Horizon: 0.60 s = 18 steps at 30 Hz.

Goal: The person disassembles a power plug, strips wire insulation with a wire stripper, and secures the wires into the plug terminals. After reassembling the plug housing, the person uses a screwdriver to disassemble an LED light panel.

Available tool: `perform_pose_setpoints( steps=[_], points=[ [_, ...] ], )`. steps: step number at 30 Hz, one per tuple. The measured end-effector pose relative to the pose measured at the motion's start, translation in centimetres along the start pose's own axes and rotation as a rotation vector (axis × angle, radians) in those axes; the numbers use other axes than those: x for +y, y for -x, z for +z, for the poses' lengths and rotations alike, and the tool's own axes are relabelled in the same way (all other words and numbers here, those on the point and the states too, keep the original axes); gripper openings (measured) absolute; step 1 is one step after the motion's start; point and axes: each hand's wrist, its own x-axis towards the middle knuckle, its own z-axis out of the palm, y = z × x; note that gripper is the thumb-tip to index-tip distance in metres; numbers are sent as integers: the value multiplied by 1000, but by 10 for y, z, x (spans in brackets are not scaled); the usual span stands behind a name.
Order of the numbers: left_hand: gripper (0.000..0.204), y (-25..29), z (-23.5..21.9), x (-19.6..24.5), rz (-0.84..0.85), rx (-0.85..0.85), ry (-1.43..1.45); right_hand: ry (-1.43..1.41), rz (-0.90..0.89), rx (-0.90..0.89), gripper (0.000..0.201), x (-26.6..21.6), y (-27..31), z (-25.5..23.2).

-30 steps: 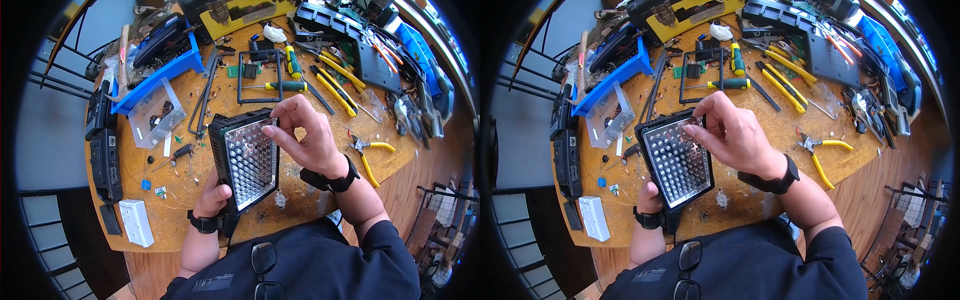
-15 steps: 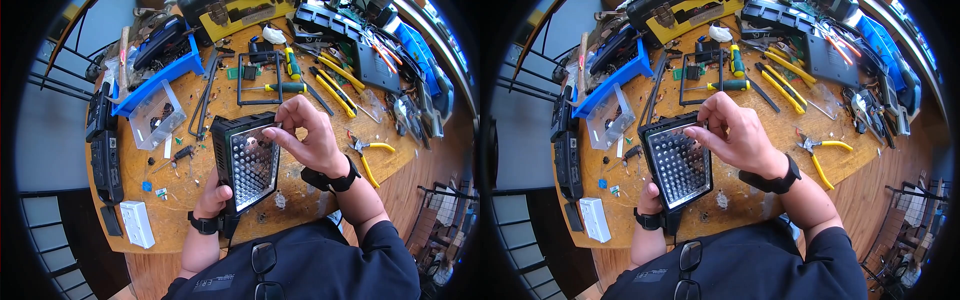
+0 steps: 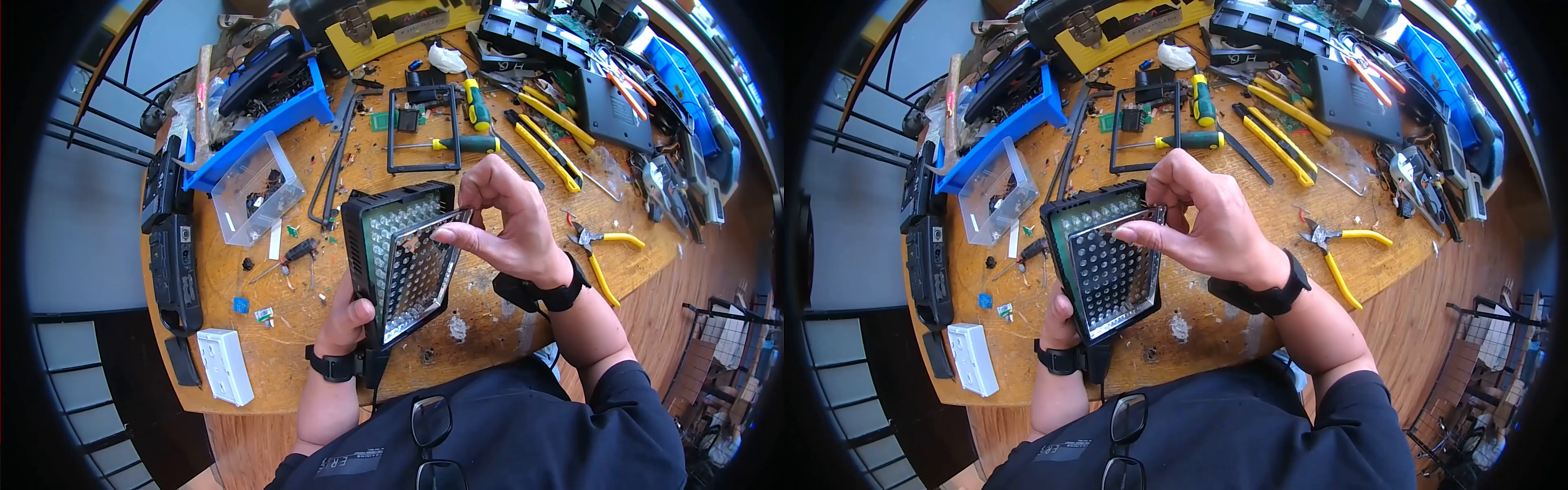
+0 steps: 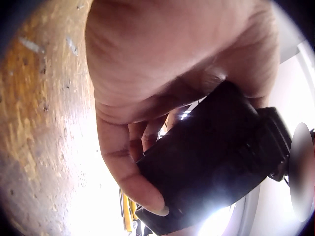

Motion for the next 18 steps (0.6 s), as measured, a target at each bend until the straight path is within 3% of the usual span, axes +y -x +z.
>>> perform_pose_setpoints(
  steps=[6, 12, 14, 18],
  points=[
    [99, 0, 3, 3, 8, 0, -1, -155, -51, -57, 37, 5, -2, -4],
    [100, 2, 4, 6, -11, -16, -3, -330, 54, -84, 31, 2, 0, -5],
    [101, 3, 2, 6, -18, -13, -13, -335, 173, -139, 25, -3, -1, -7],
    [101, 5, -6, -1, -26, -14, -11, -390, 132, -136, 19, -1, 0, -5]
  ],
)
